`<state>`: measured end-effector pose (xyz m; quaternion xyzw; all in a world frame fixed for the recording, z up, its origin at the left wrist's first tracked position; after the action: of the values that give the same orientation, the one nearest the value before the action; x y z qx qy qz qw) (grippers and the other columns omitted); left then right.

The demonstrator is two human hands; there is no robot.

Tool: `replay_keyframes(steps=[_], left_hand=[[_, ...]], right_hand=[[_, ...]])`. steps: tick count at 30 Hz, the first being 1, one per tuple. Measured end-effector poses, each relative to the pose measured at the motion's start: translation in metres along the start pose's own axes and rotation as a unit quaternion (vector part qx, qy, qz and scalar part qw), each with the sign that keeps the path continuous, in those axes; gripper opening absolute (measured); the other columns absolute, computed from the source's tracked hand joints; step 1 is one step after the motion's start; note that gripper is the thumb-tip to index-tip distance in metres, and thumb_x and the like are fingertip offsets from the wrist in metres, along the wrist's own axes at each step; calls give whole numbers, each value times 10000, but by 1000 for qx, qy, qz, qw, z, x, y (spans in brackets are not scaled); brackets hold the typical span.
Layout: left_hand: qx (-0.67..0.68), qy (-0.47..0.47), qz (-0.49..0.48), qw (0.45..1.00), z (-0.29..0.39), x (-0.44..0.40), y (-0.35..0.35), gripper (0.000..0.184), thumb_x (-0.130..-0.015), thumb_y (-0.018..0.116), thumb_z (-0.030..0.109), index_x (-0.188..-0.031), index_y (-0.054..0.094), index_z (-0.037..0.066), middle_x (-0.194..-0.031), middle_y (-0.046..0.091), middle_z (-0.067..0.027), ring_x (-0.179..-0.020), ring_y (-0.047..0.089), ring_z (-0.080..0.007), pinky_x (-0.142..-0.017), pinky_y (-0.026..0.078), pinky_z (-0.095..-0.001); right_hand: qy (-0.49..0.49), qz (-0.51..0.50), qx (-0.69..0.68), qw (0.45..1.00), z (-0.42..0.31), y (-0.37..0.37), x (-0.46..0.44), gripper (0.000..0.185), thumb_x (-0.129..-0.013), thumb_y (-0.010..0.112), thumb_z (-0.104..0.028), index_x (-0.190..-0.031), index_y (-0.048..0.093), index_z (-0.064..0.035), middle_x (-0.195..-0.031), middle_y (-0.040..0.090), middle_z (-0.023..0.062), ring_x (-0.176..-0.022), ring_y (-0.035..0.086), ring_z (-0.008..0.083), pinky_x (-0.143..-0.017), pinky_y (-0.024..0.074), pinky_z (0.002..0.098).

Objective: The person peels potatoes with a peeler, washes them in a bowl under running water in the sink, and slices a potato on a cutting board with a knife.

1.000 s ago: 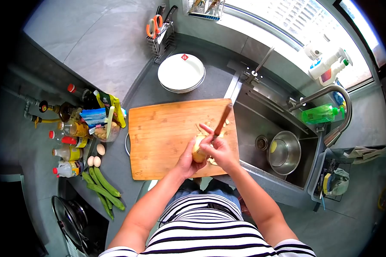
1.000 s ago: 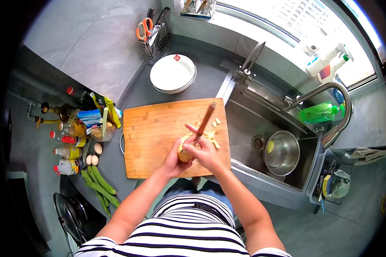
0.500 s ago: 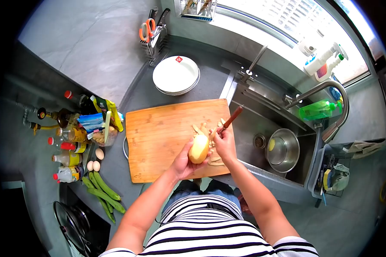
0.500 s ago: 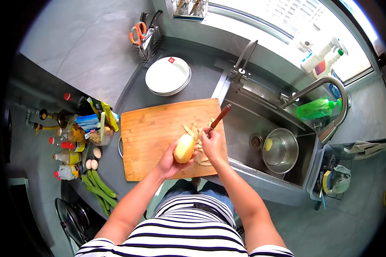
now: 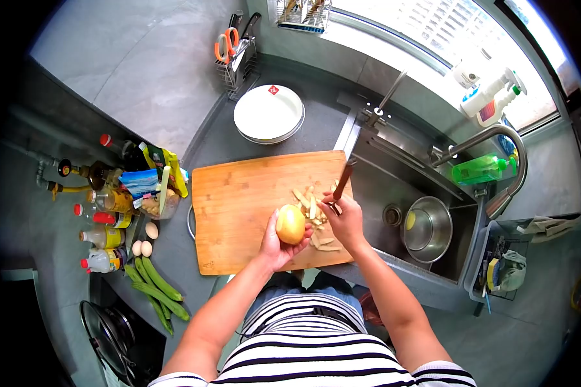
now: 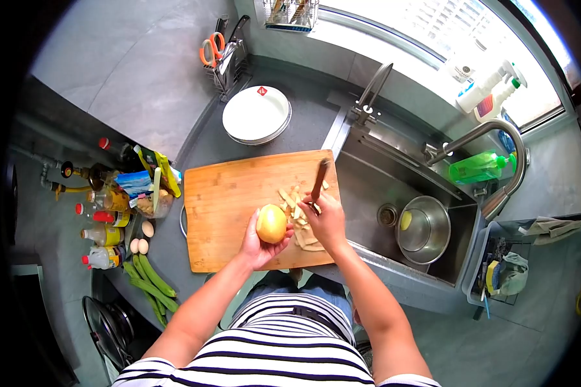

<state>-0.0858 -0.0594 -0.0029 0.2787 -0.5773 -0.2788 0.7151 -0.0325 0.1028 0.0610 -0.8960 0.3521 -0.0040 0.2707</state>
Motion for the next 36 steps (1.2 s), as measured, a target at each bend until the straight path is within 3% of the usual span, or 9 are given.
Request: replay_keyframes(steps=[4,6,10,12,19,22,28,32,36], left_hand=[[-83,35,-34,995,-1,-5,11,646,-919,360,641,-1256,528,117,-1101,612,-83,-963,616,-173,-789,545,-313],[-146,53,-52,987,-3,9,40,614,-929,337,633,-1265,528,155,-1147,590,-42,-1014,591,-149,-800,530,-305],[-148,32,-24,988,-8,2,27,517,-939,365,600,-1223,518,196,-1069,612,-8,-869,634,-130,-661,552,-266],[-172,8,-71,982,-12,-5,18,564,-936,365,604,-1204,519,133,-988,640,-60,-784,643,-158,-609,549,-282],[-139,11,-147,979,-9,19,48,584,-965,329,554,-1260,481,74,-1061,620,-152,-871,641,-216,-659,559,-290],[-98,33,-94,990,-3,15,48,599,-964,341,555,-1274,470,59,-1098,604,-154,-912,634,-220,-715,575,-307],[-103,3,-39,994,-7,-3,22,634,-945,358,602,-1298,469,88,-1104,595,-91,-924,627,-175,-761,579,-306],[-115,7,-49,992,-9,-2,34,623,-938,340,628,-1268,497,123,-1111,592,-59,-906,623,-150,-718,574,-272],[-130,-13,-69,989,-6,2,33,636,-938,332,629,-1263,506,111,-1015,630,-90,-817,664,-202,-591,572,-260]], right_hand=[[188,-124,-385,895,-20,38,19,137,-818,716,-159,-884,677,-45,-1314,558,124,-1163,540,218,-995,398,339],[5,-173,-217,961,-47,41,17,155,-827,708,-168,-903,688,-35,-1368,514,111,-1209,495,188,-1017,379,335],[219,-121,-454,855,-28,53,20,169,-880,661,-171,-906,693,-6,-1188,632,101,-1041,588,141,-903,460,282],[257,-30,-467,845,-12,42,16,151,-918,626,-156,-962,610,-12,-928,689,84,-858,636,119,-786,509,248],[378,22,-406,832,55,45,19,154,-898,659,-162,-928,584,-31,-877,678,59,-759,632,115,-625,508,235],[242,60,-230,941,57,17,6,95,-903,643,-116,-905,588,-39,-897,670,54,-790,627,114,-692,503,236],[211,-62,-441,870,-9,28,15,100,-893,646,-122,-919,620,-29,-1282,571,105,-1097,552,141,-948,413,302],[86,-179,-288,937,-32,39,21,150,-870,676,-145,-907,650,-2,-1381,498,90,-1071,546,113,-920,435,270],[255,-71,-468,843,-5,43,20,179,-910,645,-175,-972,639,-8,-1163,639,87,-939,593,79,-815,483,234]])
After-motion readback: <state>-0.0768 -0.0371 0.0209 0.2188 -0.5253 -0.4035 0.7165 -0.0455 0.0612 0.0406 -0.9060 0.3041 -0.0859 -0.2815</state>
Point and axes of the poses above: each hand's wrist, its own x-axis away from the middle knuckle, its own y-axis out of the palm, z = x × y, the point moved 7 cm from there along -x, towards the middle knuckle
